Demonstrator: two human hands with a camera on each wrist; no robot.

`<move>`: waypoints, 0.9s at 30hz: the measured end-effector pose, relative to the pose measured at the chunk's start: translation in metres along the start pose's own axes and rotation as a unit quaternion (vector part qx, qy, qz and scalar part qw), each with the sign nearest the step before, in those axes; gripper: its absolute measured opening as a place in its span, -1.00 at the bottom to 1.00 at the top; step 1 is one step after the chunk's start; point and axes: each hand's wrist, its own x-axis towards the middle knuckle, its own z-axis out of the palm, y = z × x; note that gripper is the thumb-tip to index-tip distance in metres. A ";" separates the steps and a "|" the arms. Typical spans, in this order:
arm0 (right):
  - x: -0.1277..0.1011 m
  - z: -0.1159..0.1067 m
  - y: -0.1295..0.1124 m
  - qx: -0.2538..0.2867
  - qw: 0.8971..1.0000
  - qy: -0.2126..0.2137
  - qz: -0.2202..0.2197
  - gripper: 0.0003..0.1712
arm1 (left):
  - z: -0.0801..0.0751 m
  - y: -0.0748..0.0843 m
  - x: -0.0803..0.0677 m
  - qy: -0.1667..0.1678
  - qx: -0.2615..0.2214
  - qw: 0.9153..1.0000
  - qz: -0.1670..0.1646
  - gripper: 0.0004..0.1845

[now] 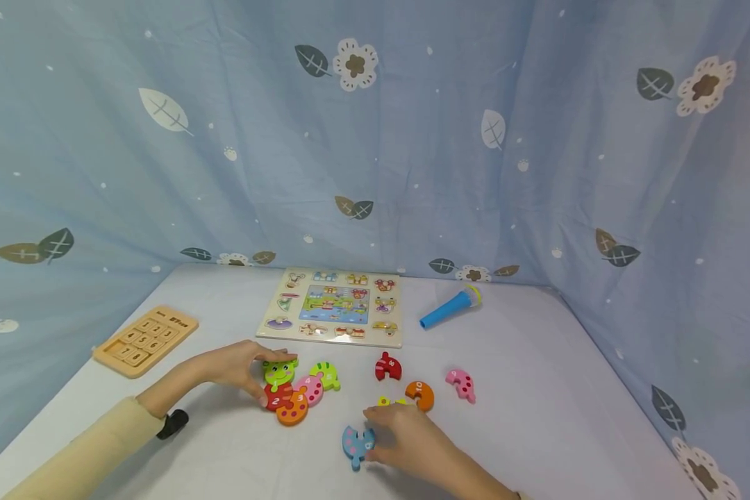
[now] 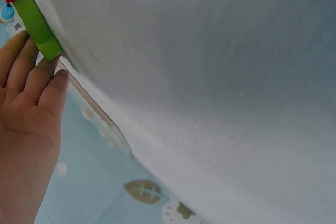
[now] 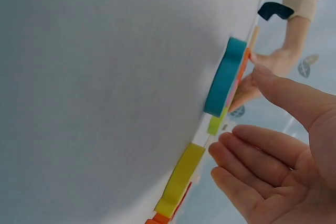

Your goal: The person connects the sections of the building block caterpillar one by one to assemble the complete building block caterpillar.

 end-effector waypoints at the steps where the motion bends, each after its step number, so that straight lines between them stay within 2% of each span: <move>1: -0.002 0.000 -0.001 0.001 1.000 -0.008 0.004 -0.35 | 0.000 0.000 0.000 0.000 0.000 1.000 0.001 -0.05; 8: -0.016 0.002 -0.006 0.013 0.997 -0.047 0.062 -0.35 | -0.001 0.000 -0.001 0.000 -0.003 1.000 0.001 -0.06; 13: -0.016 0.004 -0.007 0.018 0.994 -0.064 0.091 -0.36 | -0.002 0.001 -0.001 -0.001 -0.002 1.000 0.007 -0.06; 27: -0.007 0.007 -0.003 -0.012 0.999 -0.037 0.015 -0.38 | 0.000 0.000 0.000 -0.004 -0.017 1.000 0.001 -0.06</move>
